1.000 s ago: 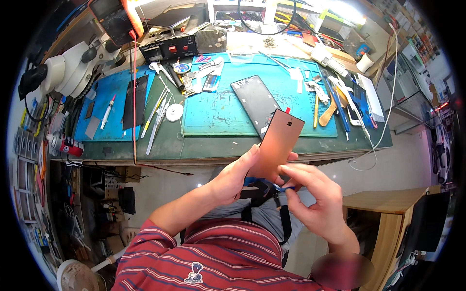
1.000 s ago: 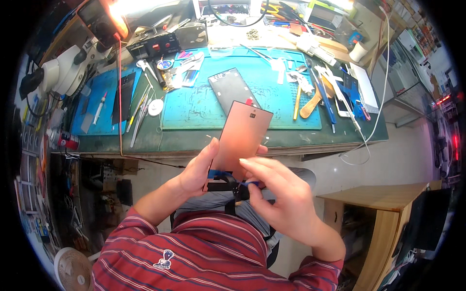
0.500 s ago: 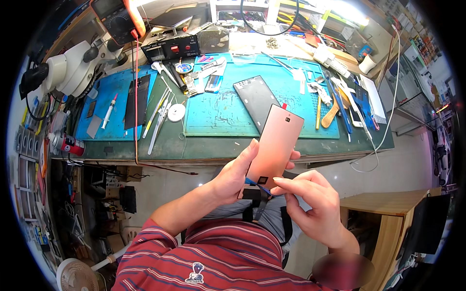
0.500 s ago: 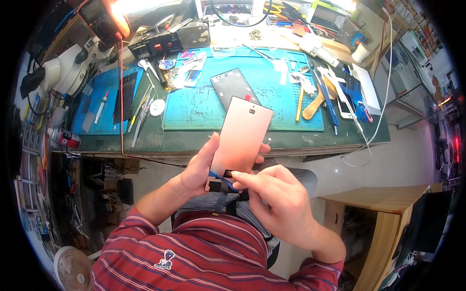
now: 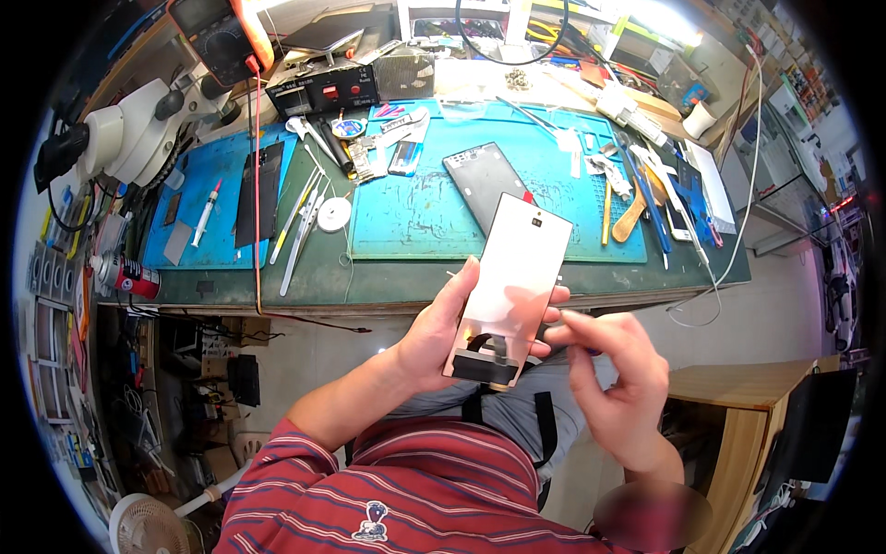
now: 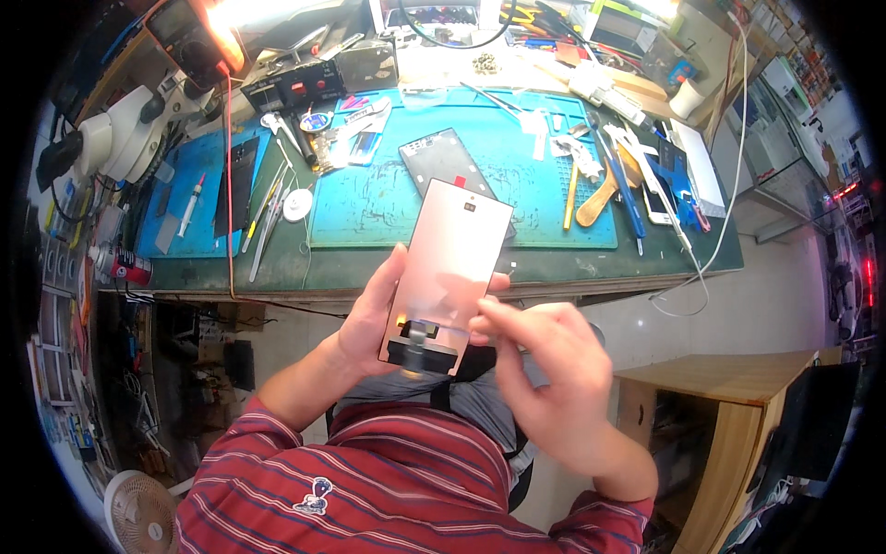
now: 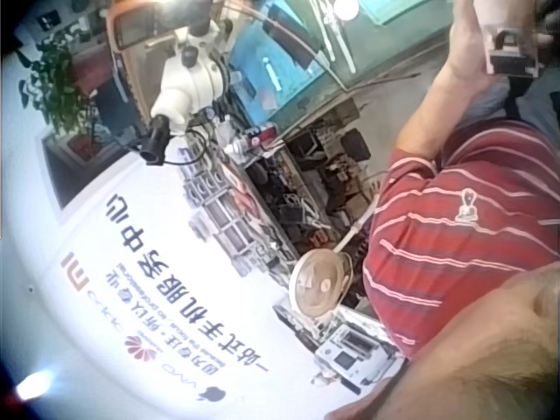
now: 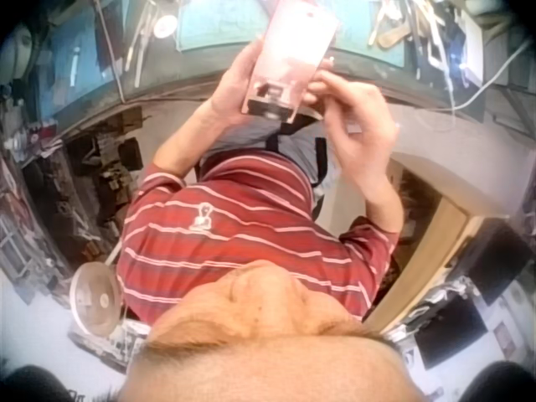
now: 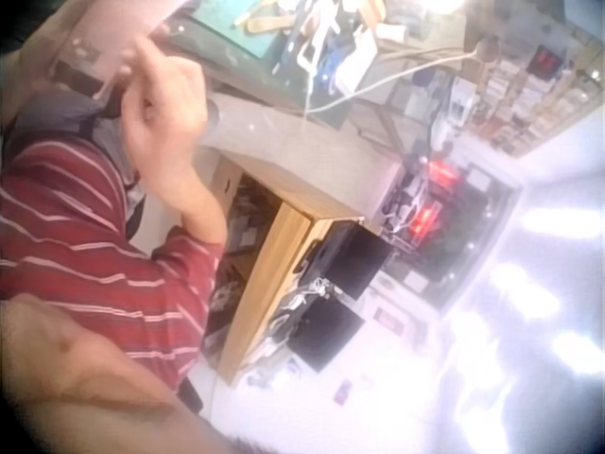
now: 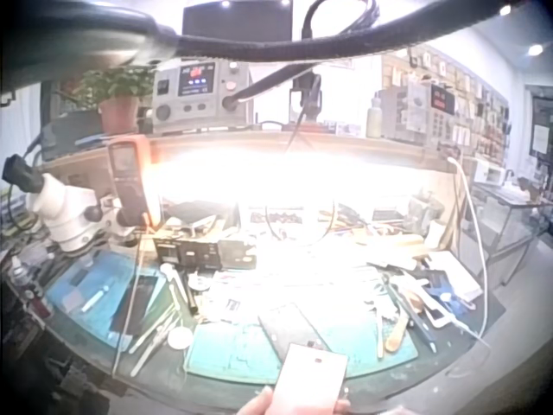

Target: The person applies a substance from a syringe along the edges of a disassembled smartphone back cover. They then place the syringe down, wipe their hands with a tissue, and peel protective blue and white adhesive films off a new rose-gold phone back cover.

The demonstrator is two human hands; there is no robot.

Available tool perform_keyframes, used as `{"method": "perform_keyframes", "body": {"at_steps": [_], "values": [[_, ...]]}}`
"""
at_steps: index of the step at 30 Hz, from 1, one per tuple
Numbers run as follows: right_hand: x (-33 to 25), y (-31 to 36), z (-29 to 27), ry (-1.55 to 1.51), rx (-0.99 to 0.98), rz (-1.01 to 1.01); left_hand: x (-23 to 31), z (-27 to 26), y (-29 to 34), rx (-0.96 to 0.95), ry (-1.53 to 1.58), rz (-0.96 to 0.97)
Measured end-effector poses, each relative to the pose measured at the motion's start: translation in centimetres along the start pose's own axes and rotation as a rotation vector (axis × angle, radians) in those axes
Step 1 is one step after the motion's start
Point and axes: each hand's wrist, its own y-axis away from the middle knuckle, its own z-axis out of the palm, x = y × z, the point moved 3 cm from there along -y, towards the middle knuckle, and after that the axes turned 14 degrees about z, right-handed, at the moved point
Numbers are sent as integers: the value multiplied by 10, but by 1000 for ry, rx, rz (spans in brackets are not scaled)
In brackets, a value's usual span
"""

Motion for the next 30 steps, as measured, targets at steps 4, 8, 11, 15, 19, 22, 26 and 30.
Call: {"method": "perform_keyframes", "body": {"at_steps": [4,8,11,15,19,22,26,30], "values": [[20,-8,-19,-58,185,145,5,-4,4,12,50,-1],[72,-41,-74,-127,488,341,1,1,1,15,130,10],[143,-84,-117,-219,604,434,7,6,6,9,135,27],[189,-118,-156,544,598,522,6,13,5,-19,209,43],[143,-99,-121,600,699,189,5,17,10,-3,198,34],[104,-65,-64,-71,191,289,1,18,11,-5,205,-15],[58,-26,3,-726,-264,494,-7,14,12,-36,201,-130],[50,-18,11,-650,-308,552,-13,16,16,-2,123,-202]]}}
